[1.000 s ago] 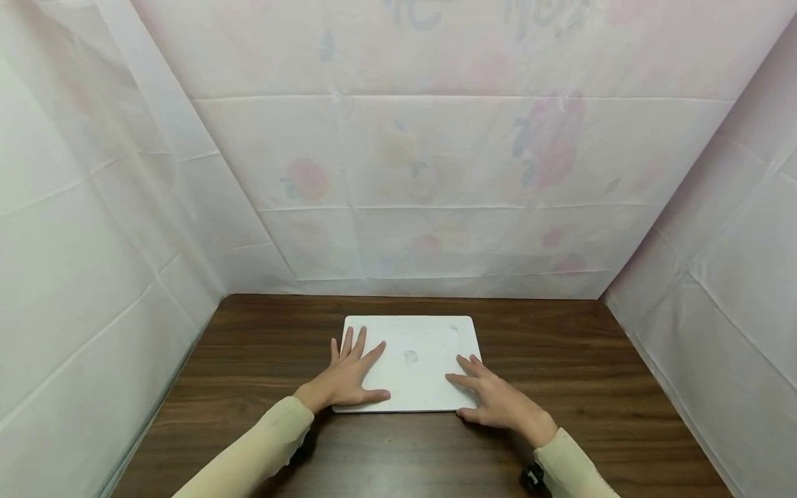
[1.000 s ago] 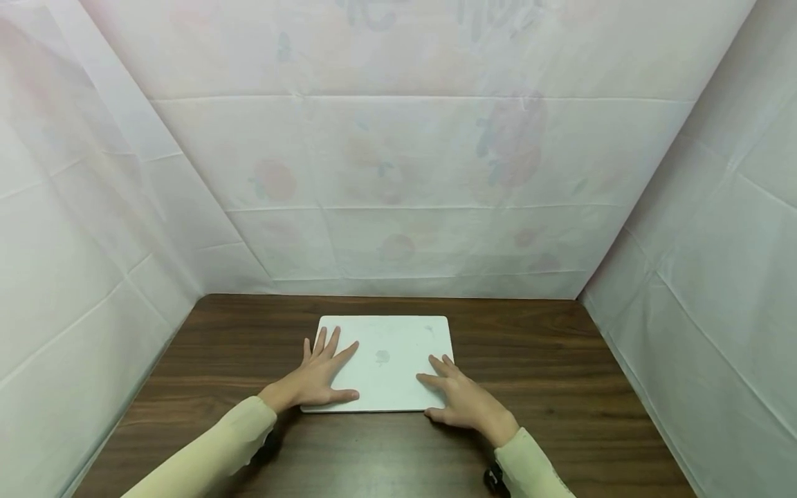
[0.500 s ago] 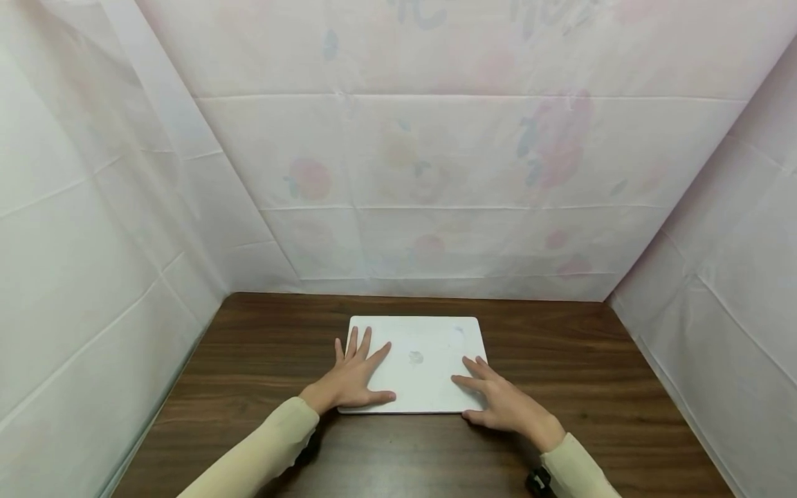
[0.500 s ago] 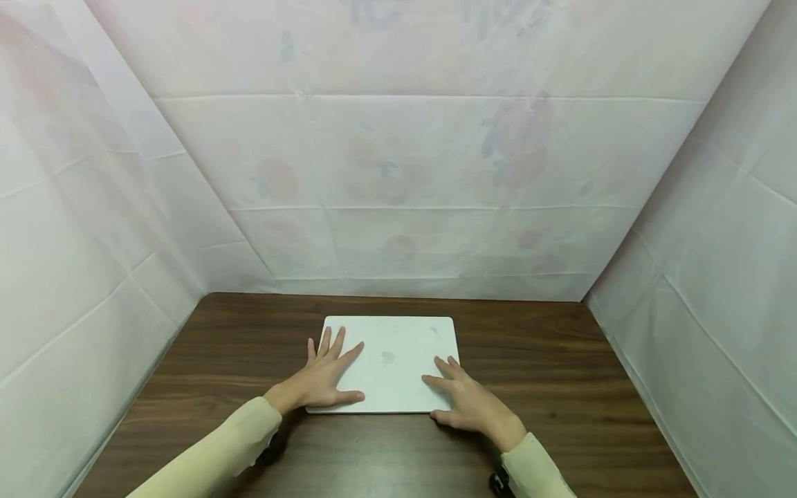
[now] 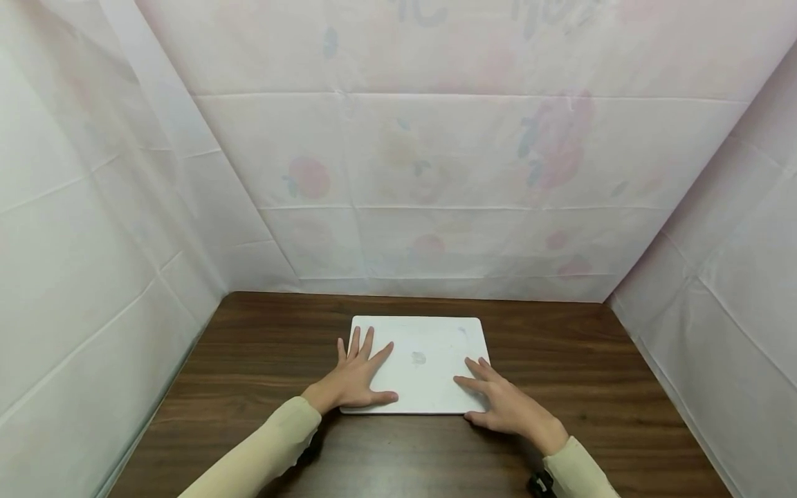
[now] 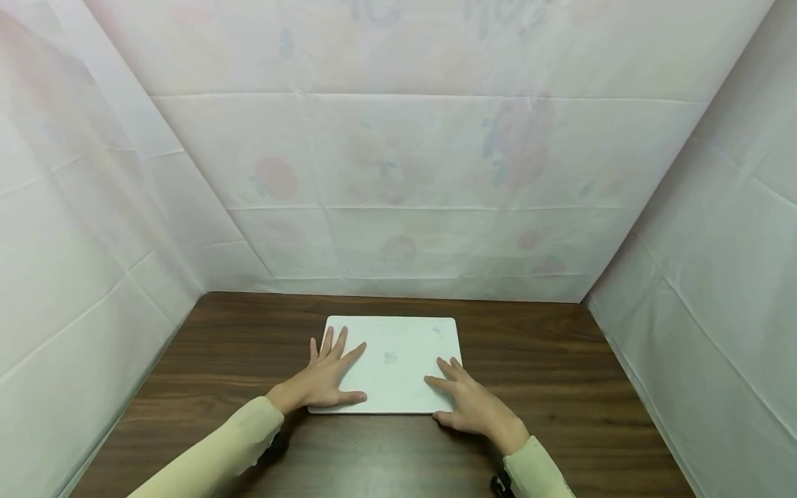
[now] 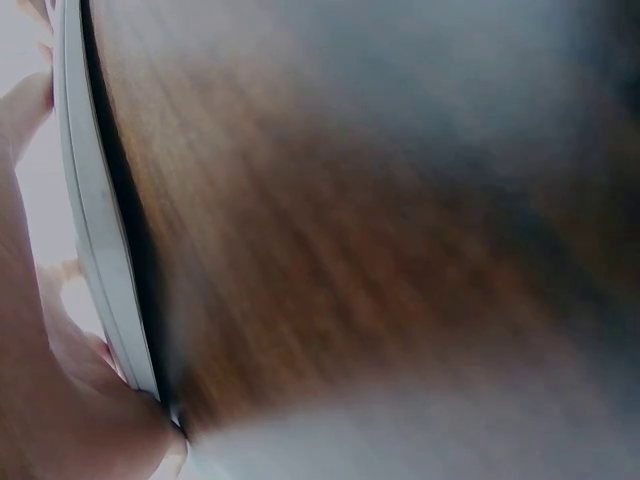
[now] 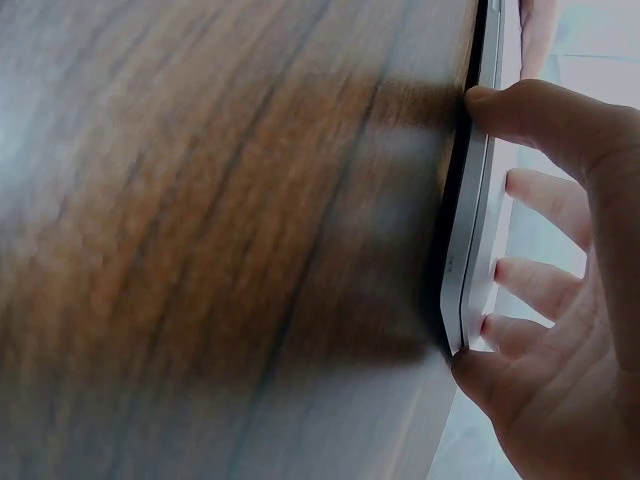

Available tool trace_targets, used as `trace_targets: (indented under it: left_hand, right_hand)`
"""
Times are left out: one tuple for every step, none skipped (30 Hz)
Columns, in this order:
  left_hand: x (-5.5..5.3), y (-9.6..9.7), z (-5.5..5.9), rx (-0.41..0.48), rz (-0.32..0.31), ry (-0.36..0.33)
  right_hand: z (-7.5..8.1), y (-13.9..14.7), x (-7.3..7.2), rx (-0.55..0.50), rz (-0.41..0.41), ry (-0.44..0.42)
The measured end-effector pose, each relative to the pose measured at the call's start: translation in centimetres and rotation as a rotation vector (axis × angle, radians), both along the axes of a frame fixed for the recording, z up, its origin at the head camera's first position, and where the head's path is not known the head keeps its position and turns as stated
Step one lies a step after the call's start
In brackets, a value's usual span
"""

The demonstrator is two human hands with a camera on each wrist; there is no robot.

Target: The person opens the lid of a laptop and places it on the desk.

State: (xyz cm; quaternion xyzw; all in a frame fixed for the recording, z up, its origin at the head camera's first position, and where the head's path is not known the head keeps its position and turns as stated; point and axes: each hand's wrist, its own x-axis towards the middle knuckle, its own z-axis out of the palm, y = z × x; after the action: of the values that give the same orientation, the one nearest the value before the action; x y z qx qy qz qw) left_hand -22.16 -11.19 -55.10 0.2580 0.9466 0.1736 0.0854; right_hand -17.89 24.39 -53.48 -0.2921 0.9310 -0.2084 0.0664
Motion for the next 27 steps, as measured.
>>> trace_targets:
  left_hand:
    - [0.0, 0.0, 0.0, -0.001, -0.002, 0.000]
    - [-0.1, 0.1, 0.0, 0.000, -0.002, 0.001]
    - [-0.1, 0.1, 0.0, -0.002, -0.001, 0.001]
    - [-0.1, 0.1, 0.0, -0.003, 0.000, 0.001]
    - [-0.1, 0.1, 0.0, -0.004, 0.002, 0.000]
    - [-0.1, 0.1, 0.0, -0.004, 0.005, -0.004]
    - [-0.1, 0.1, 0.0, -0.004, 0.007, -0.008]
    - [-0.1, 0.2, 0.1, -0.001, 0.010, -0.016]
    - [-0.1, 0.2, 0.1, 0.001, 0.012, -0.023]
    - [-0.1, 0.2, 0.2, 0.006, 0.013, -0.030]
    - [-0.1, 0.2, 0.2, 0.018, 0.014, -0.036]
    - [-0.1, 0.2, 0.3, 0.024, 0.014, -0.042]
    - [-0.2, 0.2, 0.3, 0.031, 0.014, -0.046]
    - [-0.2, 0.2, 0.3, 0.036, 0.013, -0.049]
    - [-0.2, 0.2, 0.3, 0.038, 0.012, -0.048]
    - [-0.3, 0.2, 0.2, 0.042, 0.011, -0.044]
    - [-0.3, 0.2, 0.2, 0.046, 0.011, -0.040]
    - [-0.4, 0.1, 0.2, 0.040, 0.011, -0.037]
    - [-0.4, 0.0, 0.2, 0.042, 0.011, -0.030]
    - [-0.4, -0.1, 0.2, 0.046, 0.010, -0.021]
    - [-0.4, -0.3, 0.3, 0.048, 0.011, -0.010]
    - [-0.4, -0.4, 0.3, 0.054, 0.014, 0.002]
    - [-0.4, -0.6, 0.4, 0.055, 0.019, 0.009]
    - [-0.4, -0.9, 0.5, 0.054, 0.027, 0.017]
    - [-0.3, -1.1, 0.6, 0.061, 0.037, 0.021]
    - [-0.2, -1.3, 0.7, 0.066, 0.047, 0.029]
    - [-0.1, -1.5, 0.8, 0.071, 0.060, 0.033]
  right_hand:
    - [0.0, 0.0, 0.0, 0.001, -0.002, 0.003]
    - [0.0, 0.0, 0.0, 0.002, -0.002, 0.008]
    - [0.0, 0.0, 0.0, 0.006, -0.003, 0.012]
    - [-0.1, 0.0, 0.0, 0.007, -0.004, 0.012]
    - [-0.1, 0.1, 0.0, 0.007, -0.004, 0.011]
    - [-0.1, 0.1, 0.0, 0.004, -0.005, 0.006]
    - [-0.1, 0.0, 0.1, 0.004, -0.005, 0.000]
    - [-0.1, 0.0, 0.1, 0.002, -0.005, -0.004]
    - [-0.1, 0.0, 0.1, 0.000, -0.005, -0.008]
    - [-0.1, 0.0, 0.1, 0.000, -0.006, -0.010]
    - [-0.1, 0.0, 0.0, -0.002, -0.007, -0.010]
    - [-0.1, 0.0, 0.0, -0.001, -0.007, -0.009]
    - [-0.1, 0.1, 0.0, 0.001, -0.008, -0.007]
    - [-0.1, 0.1, 0.1, -0.002, -0.010, -0.008]
    - [-0.1, 0.1, 0.1, -0.004, -0.011, -0.009]
    - [-0.1, 0.1, 0.1, -0.004, -0.012, -0.011]
    - [-0.2, 0.1, 0.1, -0.005, -0.012, -0.014]
    - [-0.2, 0.1, 0.1, -0.006, -0.012, -0.015]
    - [-0.2, 0.0, 0.2, -0.006, -0.012, -0.016]
    - [-0.2, 0.0, 0.2, -0.008, -0.011, -0.016]
    - [-0.3, 0.0, 0.2, -0.007, -0.010, -0.013]
    - [-0.3, 0.0, 0.2, -0.006, -0.009, -0.011]
    - [-0.3, -0.1, 0.1, -0.009, -0.007, -0.007]
    - [-0.3, -0.1, 0.1, -0.013, -0.003, 0.001]
    - [-0.3, -0.1, 0.1, -0.017, 0.000, 0.006]
    - [-0.3, -0.1, 0.1, -0.020, 0.002, 0.010]
    - [-0.3, 0.0, 0.1, -0.022, 0.003, 0.014]
